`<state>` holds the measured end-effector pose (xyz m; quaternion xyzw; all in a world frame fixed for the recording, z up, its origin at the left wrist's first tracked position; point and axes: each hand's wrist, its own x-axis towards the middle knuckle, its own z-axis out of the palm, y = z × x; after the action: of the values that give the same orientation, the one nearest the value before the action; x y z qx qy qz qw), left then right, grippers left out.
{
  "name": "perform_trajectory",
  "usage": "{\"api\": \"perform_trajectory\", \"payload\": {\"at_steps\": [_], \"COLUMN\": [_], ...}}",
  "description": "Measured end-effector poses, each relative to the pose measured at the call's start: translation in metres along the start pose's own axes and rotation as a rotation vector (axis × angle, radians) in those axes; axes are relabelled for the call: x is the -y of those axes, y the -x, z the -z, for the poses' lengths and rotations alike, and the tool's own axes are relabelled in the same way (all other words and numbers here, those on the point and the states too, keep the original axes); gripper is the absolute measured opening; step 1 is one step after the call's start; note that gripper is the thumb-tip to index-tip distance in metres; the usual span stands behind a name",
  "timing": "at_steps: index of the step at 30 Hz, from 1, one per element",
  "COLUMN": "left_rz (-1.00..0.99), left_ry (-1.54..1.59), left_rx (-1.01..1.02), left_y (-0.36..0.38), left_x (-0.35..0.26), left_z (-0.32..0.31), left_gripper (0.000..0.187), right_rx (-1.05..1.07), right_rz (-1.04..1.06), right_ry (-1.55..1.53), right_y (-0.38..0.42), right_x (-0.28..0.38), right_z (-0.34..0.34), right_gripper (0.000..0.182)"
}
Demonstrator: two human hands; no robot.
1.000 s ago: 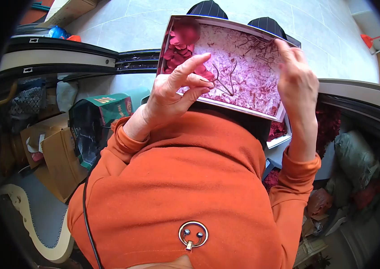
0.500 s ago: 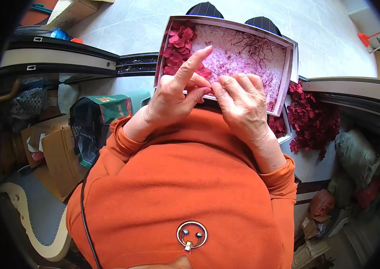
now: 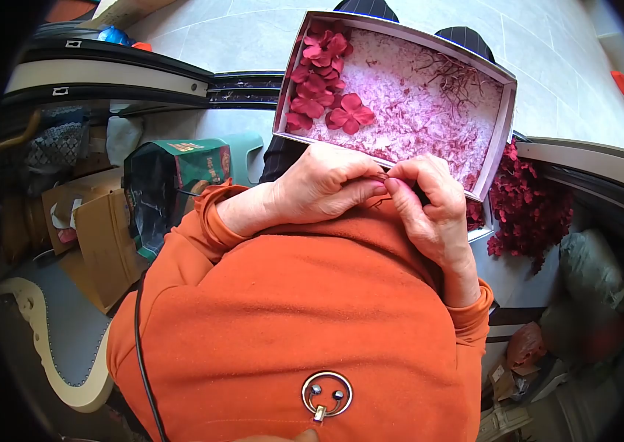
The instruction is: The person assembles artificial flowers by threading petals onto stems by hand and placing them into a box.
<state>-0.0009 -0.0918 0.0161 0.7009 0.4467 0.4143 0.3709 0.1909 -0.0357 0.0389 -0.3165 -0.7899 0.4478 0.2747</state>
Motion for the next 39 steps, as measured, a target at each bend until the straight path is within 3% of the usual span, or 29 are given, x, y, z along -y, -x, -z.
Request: {"api": "perform_trajectory", "payload": {"at_steps": [3,7,10,13,14,16,23,25,27,31,33,35,38,39], "left_rz": [-0.054,-0.055,-0.073,0.016,0.016,0.042,-0.034,-0.148,-0.217,-0.358,-0.279,-0.234,0.321,0.32], "left_ry": [-0.075,-0.175,-0.136,-0.519,-0.521,-0.816,-0.843,-0.805,-0.764,-0.603,-0.359,-0.349,0.097,0.098], "left_rx": [-0.007,-0.021,0.094,-0.096,-0.097,-0.023,-0.036,-0.122,-0.149,-0.175,-0.248,-0.202,-0.078,-0.079], "left_y": [0.003,0.003,-0.004,-0.017,-0.019,-0.021,-0.024,-0.026,-0.029,-0.032,-0.033,-0.029,-0.025,-0.025], "left_x": [0.004,0.007,0.013,0.032,0.036,0.045,0.048,0.036,0.023,0.01,0.016,0.016,0.009,0.01], "left_z": [-0.005,-0.007,0.017,0.04,0.041,0.038,0.033,0.034,0.035,0.032,0.026,0.026,0.025,0.024], "left_gripper": [0.011,0.01,0.009,0.006,0.006,0.007,0.008,0.008,0.011,0.018,0.015,0.017,0.035,0.035], "right_rx": [0.024,0.022,-0.021,-0.037,0.004,0.012,0.056,0.055,-0.07,-0.039,-0.041,-0.057,-0.063,-0.062], "right_rz": [-0.002,0.112,-0.045,-0.127,-0.141,-0.123,-0.107,-0.124,-0.009,-0.119,-0.119,-0.059,-0.078,-0.077], "right_ry": [-0.013,0.186,0.1,0.002,0.004,-0.003,-0.088,-0.122,-0.187,-0.315,-0.3,-0.339,-0.288,-0.287], "right_y": [0.0,-0.001,0.002,0.002,0.003,0.001,-0.012,-0.014,-0.016,-0.014,-0.014,-0.014,-0.013,-0.013], "right_x": [0.002,0.0,0.001,0.0,-0.002,-0.002,-0.009,-0.015,-0.022,-0.019,-0.016,-0.02,-0.017,-0.017], "right_z": [0.001,-0.002,-0.004,-0.002,0.001,-0.001,0.0,-0.004,-0.011,-0.007,-0.007,-0.008,-0.008,-0.008], "right_gripper": [0.009,0.009,0.01,0.01,0.011,0.011,0.009,0.01,0.009,0.008,0.006,0.004,0.003,0.003]}}
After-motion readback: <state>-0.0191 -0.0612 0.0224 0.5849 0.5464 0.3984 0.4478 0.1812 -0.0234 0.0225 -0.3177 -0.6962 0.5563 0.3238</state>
